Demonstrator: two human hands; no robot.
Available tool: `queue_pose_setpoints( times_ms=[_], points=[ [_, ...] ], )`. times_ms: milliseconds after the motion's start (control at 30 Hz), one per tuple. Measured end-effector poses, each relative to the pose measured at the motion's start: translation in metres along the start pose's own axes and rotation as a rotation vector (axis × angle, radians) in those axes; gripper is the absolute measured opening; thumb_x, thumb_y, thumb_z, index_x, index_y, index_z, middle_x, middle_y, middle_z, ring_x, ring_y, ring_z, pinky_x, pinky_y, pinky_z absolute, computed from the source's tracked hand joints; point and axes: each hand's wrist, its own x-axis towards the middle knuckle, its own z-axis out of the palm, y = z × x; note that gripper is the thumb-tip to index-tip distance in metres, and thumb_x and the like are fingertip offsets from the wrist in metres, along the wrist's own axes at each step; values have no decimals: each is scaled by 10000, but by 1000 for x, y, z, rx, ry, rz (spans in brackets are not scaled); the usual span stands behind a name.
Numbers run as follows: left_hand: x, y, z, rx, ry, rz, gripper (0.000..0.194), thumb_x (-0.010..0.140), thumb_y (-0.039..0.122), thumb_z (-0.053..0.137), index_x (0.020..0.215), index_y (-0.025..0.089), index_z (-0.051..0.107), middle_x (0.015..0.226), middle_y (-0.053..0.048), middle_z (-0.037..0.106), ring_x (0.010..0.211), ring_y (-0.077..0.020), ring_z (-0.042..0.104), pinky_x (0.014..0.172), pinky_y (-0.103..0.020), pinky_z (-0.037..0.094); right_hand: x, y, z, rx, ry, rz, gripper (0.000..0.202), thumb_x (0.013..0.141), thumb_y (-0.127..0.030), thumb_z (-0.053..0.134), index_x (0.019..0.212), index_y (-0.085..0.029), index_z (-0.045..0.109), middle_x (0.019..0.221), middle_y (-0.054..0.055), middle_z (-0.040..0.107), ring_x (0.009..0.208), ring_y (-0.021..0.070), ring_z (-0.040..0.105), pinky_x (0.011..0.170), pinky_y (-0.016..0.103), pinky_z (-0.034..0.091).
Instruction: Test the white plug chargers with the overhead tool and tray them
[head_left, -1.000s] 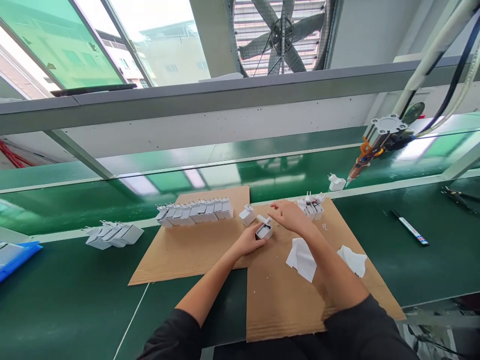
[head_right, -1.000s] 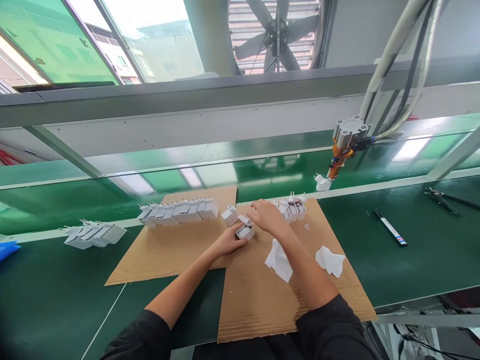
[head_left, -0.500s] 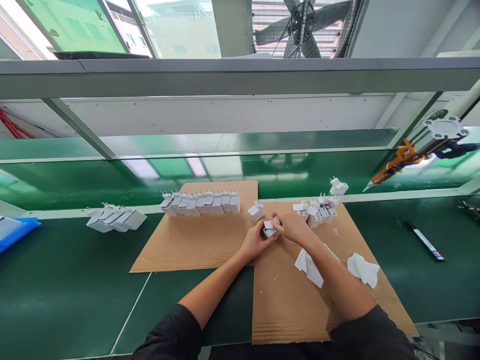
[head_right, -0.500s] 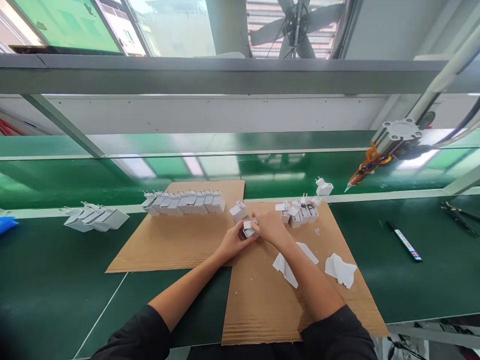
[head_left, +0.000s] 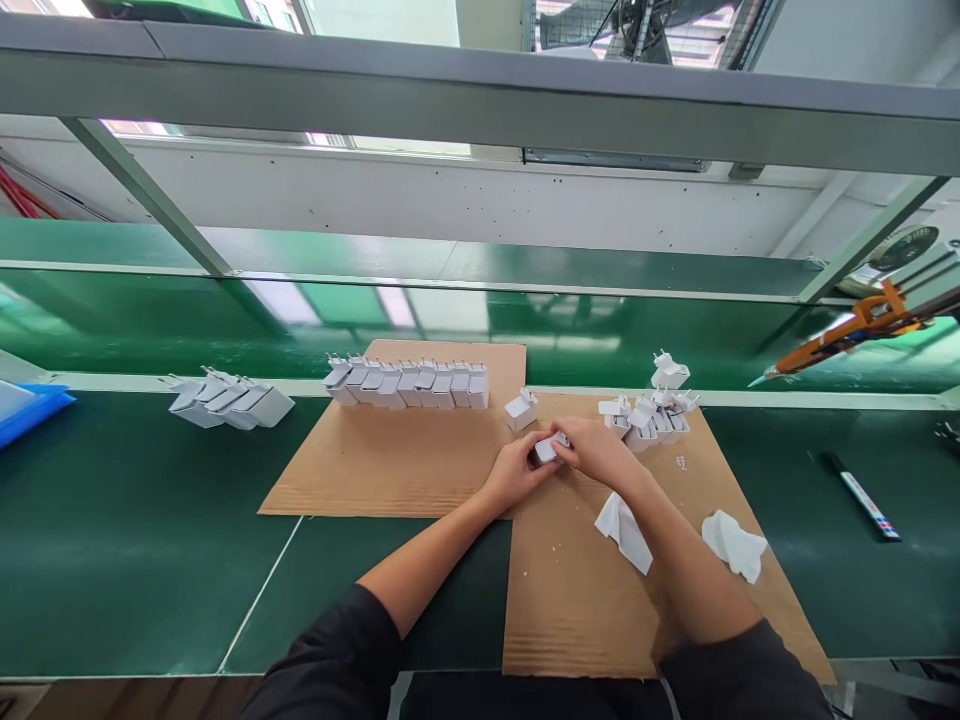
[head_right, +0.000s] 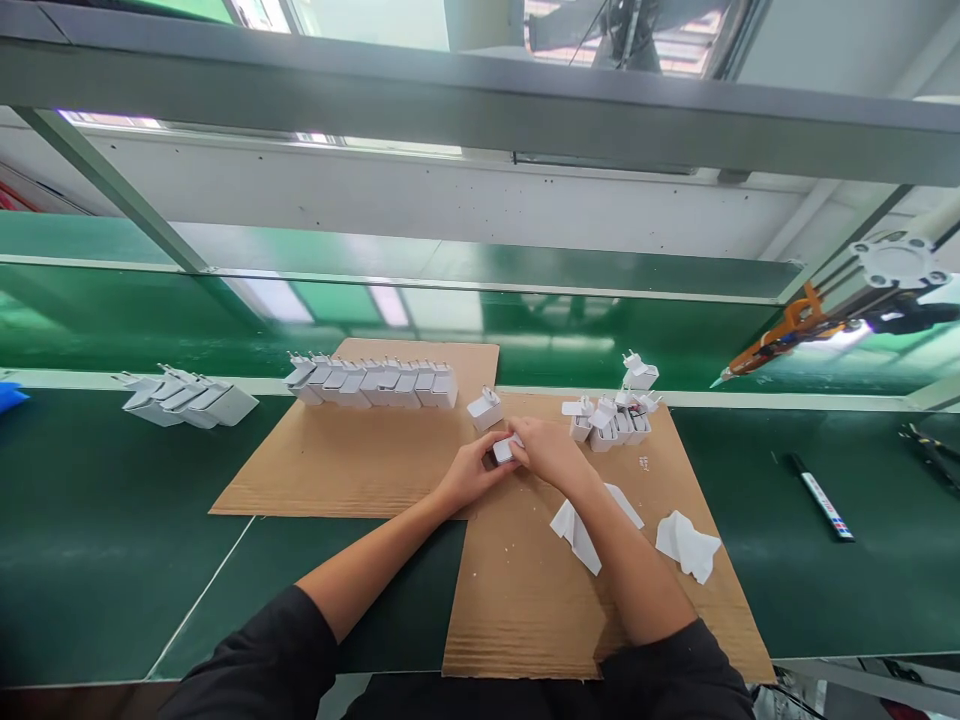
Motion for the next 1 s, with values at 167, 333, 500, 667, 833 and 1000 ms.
queue_pose_setpoints(
  times_ms=[167,333,500,667,833,1000],
  points=[
    [0,1,0,40,1,-3,385,769,328,646,1122,177,615,937,-48,714,805,-193,644,733,-280,483,-1,-5,2,-75,-18,28,176,941,-240,439,1053,-160,548,1000,84,676,908,195,647,728,258,423],
    [-1,1,-1,48,6,-3,380,784,344,622,1125,179,601,1004,-58,713,845,-207,653,758,-296,482,-2,-12,8,-182,-24,87,225,958,-213,366,1094,-127,524,1017,131,649,850,228,657,656,281,433],
    [0,0,-1,21,2,-6,385,779,375,631,1117,192,601,1030,-49,710,871,-204,654,785,-295,488,-3,-20,10,-254,-26,114,213,957,-197,349,1082,-136,511,1009,129,631,813,229,661,600,275,430],
    [1,1,-3,16,-30,-33,369,773,355,620,1108,202,592,995,-47,710,848,-202,646,782,-303,483,-3,-24,9,-271,-22,137,220,945,-140,326,1066,-138,510,983,127,627,829,224,665,587,262,432],
    [-1,3,0,-21,8,-5,396,764,326,614,1134,222,520,1093,-55,678,966,-223,635,851,-326,472,-2,-24,12,-226,-7,136,243,942,-146,326,1084,-136,524,965,135,633,800,243,672,595,289,439],
    [-3,0,4,27,59,28,251,790,346,586,992,217,511,928,-21,668,786,-167,615,748,-279,470,-7,-12,-2,-85,31,116,276,943,-323,443,1176,-207,536,974,63,677,827,193,668,634,249,449]
  ],
)
